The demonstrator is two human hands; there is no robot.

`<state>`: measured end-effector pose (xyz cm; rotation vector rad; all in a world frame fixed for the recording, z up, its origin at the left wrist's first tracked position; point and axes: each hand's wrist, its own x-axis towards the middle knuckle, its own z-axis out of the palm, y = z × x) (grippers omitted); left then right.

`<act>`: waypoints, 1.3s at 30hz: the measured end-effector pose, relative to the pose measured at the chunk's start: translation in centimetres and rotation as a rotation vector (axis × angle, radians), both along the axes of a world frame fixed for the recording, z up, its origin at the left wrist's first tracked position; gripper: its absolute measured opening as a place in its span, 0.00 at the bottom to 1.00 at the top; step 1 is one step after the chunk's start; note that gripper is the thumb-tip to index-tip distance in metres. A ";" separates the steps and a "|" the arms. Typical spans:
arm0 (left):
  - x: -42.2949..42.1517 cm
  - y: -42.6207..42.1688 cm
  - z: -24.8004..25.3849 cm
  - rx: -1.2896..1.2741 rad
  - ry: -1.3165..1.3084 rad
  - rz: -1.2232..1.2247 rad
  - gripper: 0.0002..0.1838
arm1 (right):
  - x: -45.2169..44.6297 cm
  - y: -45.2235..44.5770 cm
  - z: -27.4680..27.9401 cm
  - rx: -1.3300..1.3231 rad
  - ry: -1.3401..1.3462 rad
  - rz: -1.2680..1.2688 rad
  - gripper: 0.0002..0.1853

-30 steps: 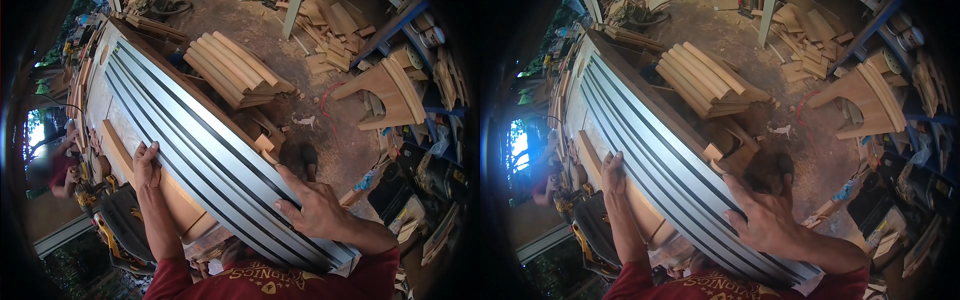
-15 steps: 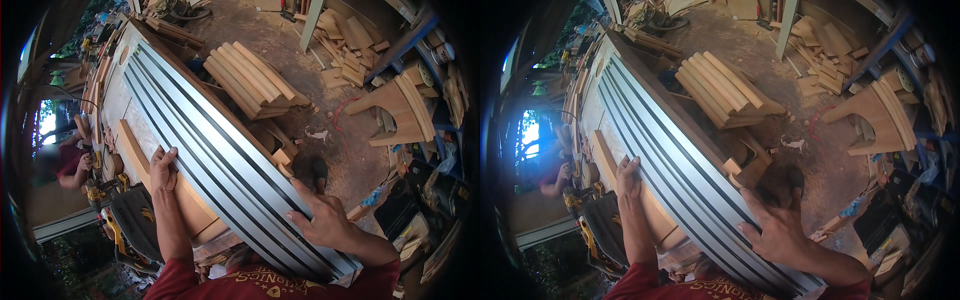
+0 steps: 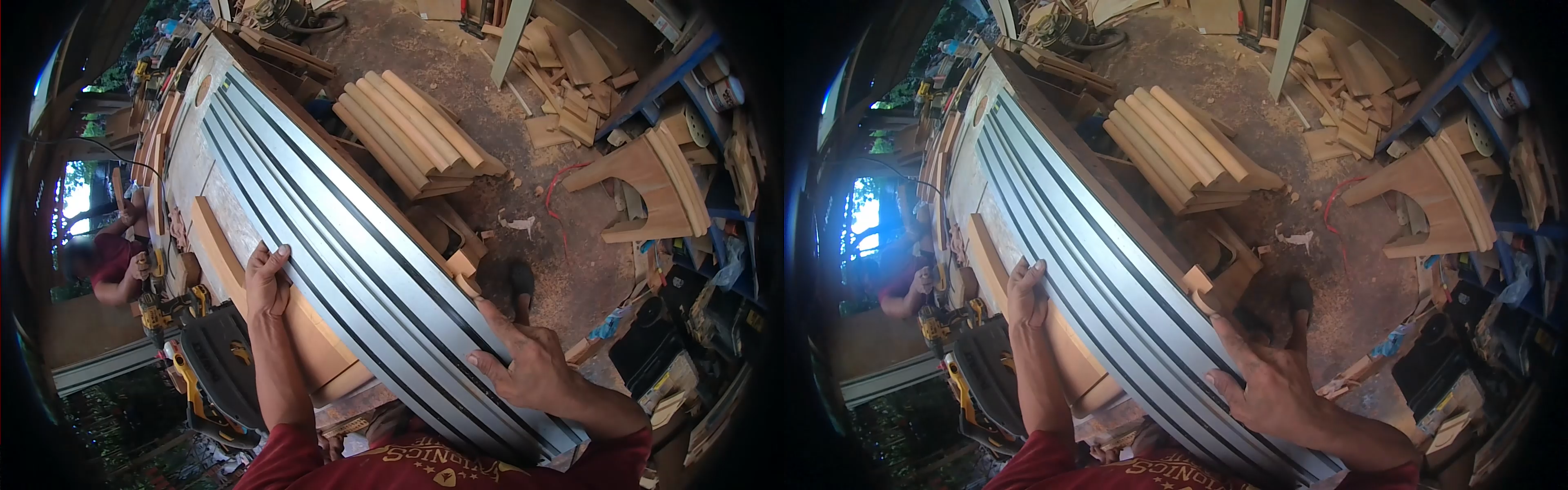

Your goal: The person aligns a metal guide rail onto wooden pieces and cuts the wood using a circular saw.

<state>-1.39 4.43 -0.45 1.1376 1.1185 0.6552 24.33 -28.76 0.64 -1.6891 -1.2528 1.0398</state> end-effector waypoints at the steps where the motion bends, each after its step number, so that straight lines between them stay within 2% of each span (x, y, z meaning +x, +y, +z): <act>1: 0.2 -0.1 0.1 0.002 0.004 0.020 0.18 | 0.0 0.0 0.0 -0.006 -0.003 0.003 0.38; 6: -0.4 0.3 -0.2 -0.006 0.030 -0.006 0.17 | -0.1 0.2 0.3 -0.024 0.069 -0.021 0.37; 10: 0.4 -0.2 0.1 -0.005 0.042 0.041 0.16 | 0.0 0.2 0.3 -0.013 0.017 -0.001 0.38; 13: -0.4 0.4 0.0 -0.011 0.039 -0.021 0.17 | 0.0 0.1 0.1 0.001 0.007 -0.004 0.38; 22: -0.2 0.2 0.0 -0.019 0.011 -0.016 0.19 | -0.1 -0.1 0.6 -0.158 0.054 0.009 0.38; 28: 0.0 0.0 0.1 -0.010 0.021 0.007 0.21 | 0.0 0.0 0.3 -0.053 0.018 0.002 0.37; 39: -1.0 1.2 -0.4 -0.013 0.042 -0.039 0.19 | 0.3 0.1 1.0 -0.153 0.026 0.009 0.37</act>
